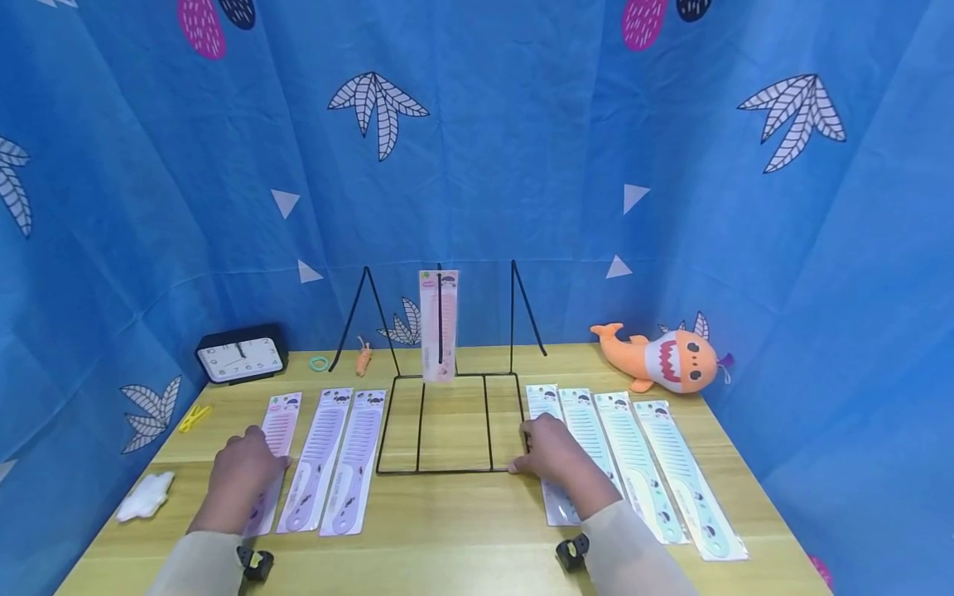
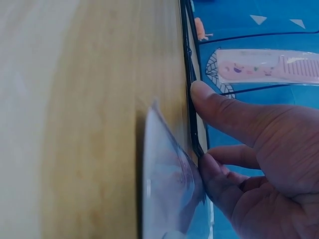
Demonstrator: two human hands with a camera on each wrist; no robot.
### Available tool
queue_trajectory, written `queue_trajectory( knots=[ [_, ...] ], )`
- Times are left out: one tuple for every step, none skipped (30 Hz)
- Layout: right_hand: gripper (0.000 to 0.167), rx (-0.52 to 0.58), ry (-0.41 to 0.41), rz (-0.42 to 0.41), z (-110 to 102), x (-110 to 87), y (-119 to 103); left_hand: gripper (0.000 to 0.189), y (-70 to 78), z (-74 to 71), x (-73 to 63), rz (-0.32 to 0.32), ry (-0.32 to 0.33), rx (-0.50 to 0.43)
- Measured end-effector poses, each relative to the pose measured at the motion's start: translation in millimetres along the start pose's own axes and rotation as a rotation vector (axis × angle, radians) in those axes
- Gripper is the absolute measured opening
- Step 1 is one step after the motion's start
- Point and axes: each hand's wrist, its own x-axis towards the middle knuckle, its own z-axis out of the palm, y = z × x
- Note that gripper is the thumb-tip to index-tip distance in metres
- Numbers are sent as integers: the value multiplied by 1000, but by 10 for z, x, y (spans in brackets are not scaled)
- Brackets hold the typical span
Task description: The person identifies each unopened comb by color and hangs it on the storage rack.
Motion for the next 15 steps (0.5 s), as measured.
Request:
queue_trajectory(
  knots=[
    [75,0,0,-1,2,-1,1,78,-7,-6,6,-12,-8,-5],
    [75,3,-1,1,1,-4,-3,80,-12,-13,9,-22,-16,-7],
    [75,4,-2,2,3,-5,-2,82,-18,-21,13,-34,-25,-16],
    [76,10,-3,6,4,-7,-4,83,-21,-29,16,-41,-31,-27],
    [76,10,-3,6,2,-10,-6,85,-30,-35,22,-48,-37,-36],
    [76,10,-3,7,3,-9,-6,87,-38,-42,28,-54,-43,-45],
    [76,10,-4,7,2,-9,-6,88,-47,-48,36,-62,-49,-58],
    [76,12,-4,9,3,-8,-8,90,-52,-53,40,-72,-53,-69],
    [76,15,-5,12,5,-5,-6,91,-58,-58,47,-81,-58,-81],
    [77,19,-6,17,5,-5,-7,92,-65,-64,51,-91,-65,-97],
    [77,19,-6,19,5,-4,-9,93,-73,-65,61,-106,-70,-105],
    [78,21,-8,22,9,0,-6,95,-77,-71,66,-119,-76,-112],
    [78,25,-9,27,11,2,-7,95,-85,-76,74,-131,-82,-120],
    [79,27,-10,31,13,4,-10,97,-95,-84,78,-136,-90,-125],
    [79,28,-11,37,17,8,-8,97,-101,-94,83,-142,-98,-133]
  ],
)
